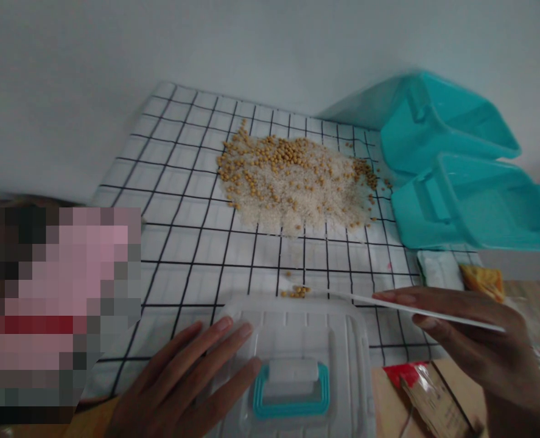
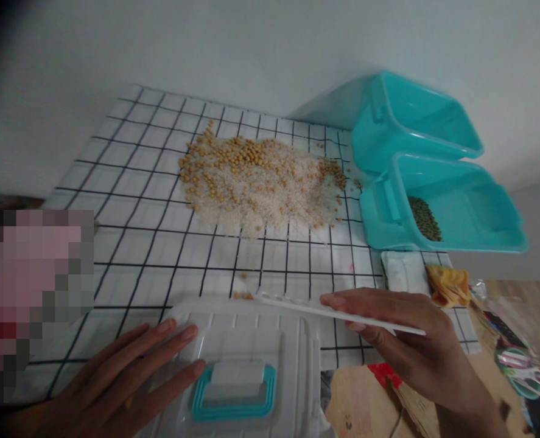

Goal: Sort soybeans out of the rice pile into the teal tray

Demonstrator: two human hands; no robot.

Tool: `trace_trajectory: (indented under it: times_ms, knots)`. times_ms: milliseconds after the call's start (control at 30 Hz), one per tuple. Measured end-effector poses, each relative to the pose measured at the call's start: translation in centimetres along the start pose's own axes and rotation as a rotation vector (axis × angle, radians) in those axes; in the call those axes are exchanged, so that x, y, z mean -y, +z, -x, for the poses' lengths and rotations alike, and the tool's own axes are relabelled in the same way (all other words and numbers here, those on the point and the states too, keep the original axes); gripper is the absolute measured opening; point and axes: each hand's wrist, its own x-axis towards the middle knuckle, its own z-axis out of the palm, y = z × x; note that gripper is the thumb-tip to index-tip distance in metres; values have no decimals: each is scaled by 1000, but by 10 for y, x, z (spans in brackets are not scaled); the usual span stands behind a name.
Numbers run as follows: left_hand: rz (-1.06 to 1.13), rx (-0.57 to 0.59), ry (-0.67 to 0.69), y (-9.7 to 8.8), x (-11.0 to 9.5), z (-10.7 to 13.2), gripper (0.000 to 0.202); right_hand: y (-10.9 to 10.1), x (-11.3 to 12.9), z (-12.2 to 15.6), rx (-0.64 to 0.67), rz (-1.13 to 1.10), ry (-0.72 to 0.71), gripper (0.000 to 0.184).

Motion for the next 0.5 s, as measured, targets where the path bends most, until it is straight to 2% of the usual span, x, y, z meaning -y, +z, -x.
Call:
trace_trajectory:
  times_ms: [233, 500]
  knots:
    - [-7, 1, -10, 1, 0, 0, 41, -3, 0, 3, 25, -26, 5, 39]
    - [-11, 30, -1, -2, -1, 0, 42, -6, 5, -13, -1, 50, 26, 33]
